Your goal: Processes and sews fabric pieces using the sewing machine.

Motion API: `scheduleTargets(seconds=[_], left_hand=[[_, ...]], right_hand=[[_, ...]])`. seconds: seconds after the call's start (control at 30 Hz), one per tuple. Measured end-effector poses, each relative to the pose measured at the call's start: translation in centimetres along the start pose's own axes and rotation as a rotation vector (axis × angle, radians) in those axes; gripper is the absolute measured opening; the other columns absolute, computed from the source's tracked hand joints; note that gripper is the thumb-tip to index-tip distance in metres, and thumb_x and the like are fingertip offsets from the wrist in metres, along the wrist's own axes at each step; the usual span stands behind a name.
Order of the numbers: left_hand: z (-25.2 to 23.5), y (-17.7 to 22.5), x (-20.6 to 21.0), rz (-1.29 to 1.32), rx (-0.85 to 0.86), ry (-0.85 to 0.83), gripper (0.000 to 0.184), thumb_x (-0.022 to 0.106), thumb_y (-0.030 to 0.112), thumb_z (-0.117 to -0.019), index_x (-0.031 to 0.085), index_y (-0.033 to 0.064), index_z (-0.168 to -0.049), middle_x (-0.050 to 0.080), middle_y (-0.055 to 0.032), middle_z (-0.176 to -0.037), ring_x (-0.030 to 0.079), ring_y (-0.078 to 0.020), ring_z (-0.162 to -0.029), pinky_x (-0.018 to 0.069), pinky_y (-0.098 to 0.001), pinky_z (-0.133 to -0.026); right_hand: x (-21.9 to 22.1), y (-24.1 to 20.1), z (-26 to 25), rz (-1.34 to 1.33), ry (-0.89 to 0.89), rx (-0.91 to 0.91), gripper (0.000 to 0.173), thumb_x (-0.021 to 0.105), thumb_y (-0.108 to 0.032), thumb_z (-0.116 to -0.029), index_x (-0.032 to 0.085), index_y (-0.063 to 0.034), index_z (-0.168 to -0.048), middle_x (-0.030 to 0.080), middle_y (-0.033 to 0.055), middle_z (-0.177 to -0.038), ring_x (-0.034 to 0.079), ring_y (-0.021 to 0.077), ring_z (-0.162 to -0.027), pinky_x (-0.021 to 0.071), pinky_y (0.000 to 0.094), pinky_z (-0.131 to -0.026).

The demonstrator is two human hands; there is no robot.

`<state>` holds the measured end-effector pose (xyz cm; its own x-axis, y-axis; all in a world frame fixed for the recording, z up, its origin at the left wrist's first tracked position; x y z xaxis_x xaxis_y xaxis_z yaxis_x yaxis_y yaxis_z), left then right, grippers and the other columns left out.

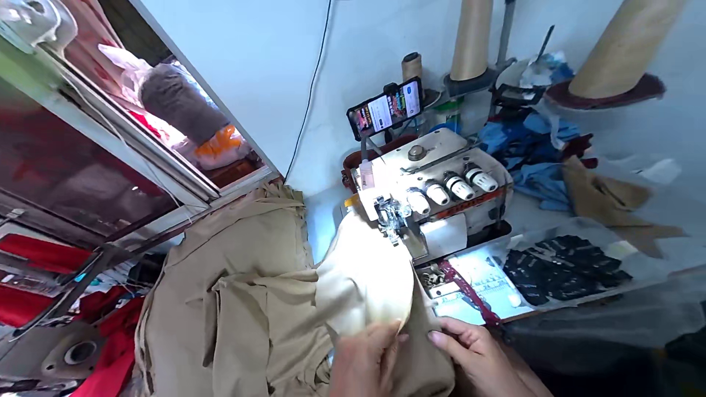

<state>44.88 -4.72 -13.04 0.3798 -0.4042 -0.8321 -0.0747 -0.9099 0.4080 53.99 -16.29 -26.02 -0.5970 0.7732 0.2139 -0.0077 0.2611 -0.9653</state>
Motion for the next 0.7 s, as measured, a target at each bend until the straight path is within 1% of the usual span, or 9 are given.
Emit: scheduleTargets(seconds=[0.1,0.2,0.3,0.4,0.57,0.6,0.63,0.67,0.7], left_hand=[[-2.1,0.5,-0.4,-0.154,0.029,0.036,0.022,0.060,0.024,-0.0994,0.077,0.0112,-0.093,0.073,-0.0001,-0.078,0.069,-0.0115,-0.065,0.0566,-0.0311,-0.057],[-4.0,0.9,0.1,-0.268,0.025,0.035,0.019,0.062,0.022,-0.0958,0.076,0.0124,-0.087,0.071,0.0003,-0.072,0.069,-0.0137,-0.062,0.0553,-0.0343,-0.053],[-5.6,1.4,0.6,-0.341,-0.007,0.031,0.019,0.063,0.019,-0.0943,0.074,0.0104,-0.082,0.068,-0.0019,-0.067,0.069,-0.0166,-0.061,0.0550,-0.0367,-0.053],[-6.9,1.5,1.0,-0.379,-0.056,0.037,0.019,0.064,0.018,-0.0941,0.074,0.0097,-0.080,0.067,-0.0033,-0.065,0.069,-0.0185,-0.062,0.0562,-0.0384,-0.055],[-8.3,1.1,1.8,-0.457,-0.166,0.009,0.018,0.065,0.017,-0.0953,0.075,0.0076,-0.083,0.066,-0.0073,-0.064,0.069,-0.0250,-0.064,0.0550,-0.0426,-0.058],[-8.5,1.1,1.9,-0.466,-0.175,0.013,0.019,0.065,0.017,-0.0956,0.075,0.0072,-0.083,0.066,-0.0078,-0.063,0.069,-0.0259,-0.063,0.0546,-0.0430,-0.058],[-8.7,1.0,2.0,-0.473,-0.175,0.028,0.019,0.065,0.017,-0.0955,0.075,0.0070,-0.083,0.065,-0.0081,-0.062,0.069,-0.0264,-0.063,0.0542,-0.0434,-0.057],[-8.8,0.9,2.1,-0.476,-0.172,0.052,0.019,0.065,0.017,-0.0957,0.075,0.0071,-0.083,0.065,-0.0081,-0.062,0.069,-0.0265,-0.062,0.0542,-0.0435,-0.056],[-8.8,0.8,2.1,-0.476,-0.168,0.084,0.018,0.066,0.017,-0.0957,0.076,0.0073,-0.084,0.065,-0.0081,-0.062,0.069,-0.0264,-0.061,0.0543,-0.0437,-0.056]], right_hand=[[0.3,-0.2,-1.0,-0.059,0.037,0.014,0.016,0.062,-0.009,-0.0951,0.076,-0.0051,-0.102,0.076,-0.0026,-0.089,0.071,0.0024,-0.081,0.0595,0.0213,-0.075],[0.4,-0.4,-1.8,-0.089,0.058,0.058,0.016,0.063,-0.011,-0.0945,0.076,-0.0051,-0.101,0.076,-0.0011,-0.087,0.071,0.0037,-0.079,0.0592,0.0215,-0.073],[0.4,-0.8,-2.8,-0.104,0.081,0.063,0.017,0.063,-0.012,-0.0943,0.077,-0.0046,-0.101,0.075,-0.0004,-0.086,0.070,0.0042,-0.078,0.0583,0.0214,-0.072],[0.4,-1.1,-3.8,-0.095,0.100,0.056,0.018,0.062,-0.012,-0.0954,0.077,-0.0039,-0.102,0.076,0.0006,-0.087,0.071,0.0046,-0.079,0.0586,0.0216,-0.073],[-0.1,-1.7,-5.4,-0.085,0.170,0.062,0.015,0.064,-0.010,-0.0952,0.078,-0.0041,-0.097,0.075,0.0016,-0.083,0.069,0.0049,-0.074,0.0572,0.0211,-0.070],[-0.2,-1.8,-5.7,-0.074,0.186,0.064,0.014,0.065,-0.009,-0.0951,0.078,-0.0045,-0.096,0.074,0.0012,-0.080,0.068,0.0043,-0.070,0.0558,0.0201,-0.065],[-0.3,-1.9,-6.0,-0.058,0.205,0.062,0.013,0.065,-0.008,-0.0949,0.078,-0.0049,-0.094,0.073,0.0004,-0.076,0.063,0.0031,-0.062,0.0510,0.0190,-0.057],[-0.4,-2.0,-6.4,-0.037,0.215,0.058,0.012,0.066,-0.007,-0.0952,0.078,-0.0053,-0.093,0.072,0.0001,-0.075,0.060,0.0026,-0.059,0.0483,0.0187,-0.054],[-0.4,-2.2,-6.7,-0.013,0.222,0.051,0.012,0.066,-0.006,-0.0952,0.078,-0.0062,-0.093,0.073,-0.0005,-0.076,0.061,0.0025,-0.060,0.0488,0.0189,-0.055]])
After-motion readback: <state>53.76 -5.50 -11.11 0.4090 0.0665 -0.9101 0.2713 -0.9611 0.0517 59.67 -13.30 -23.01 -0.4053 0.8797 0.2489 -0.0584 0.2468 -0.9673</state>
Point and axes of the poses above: each hand's wrist, its own z-axis away from the middle knuckle, its own x-axis out of the palm, y = z × x, the point moved 10 cm from there along -z, towards the middle knuckle
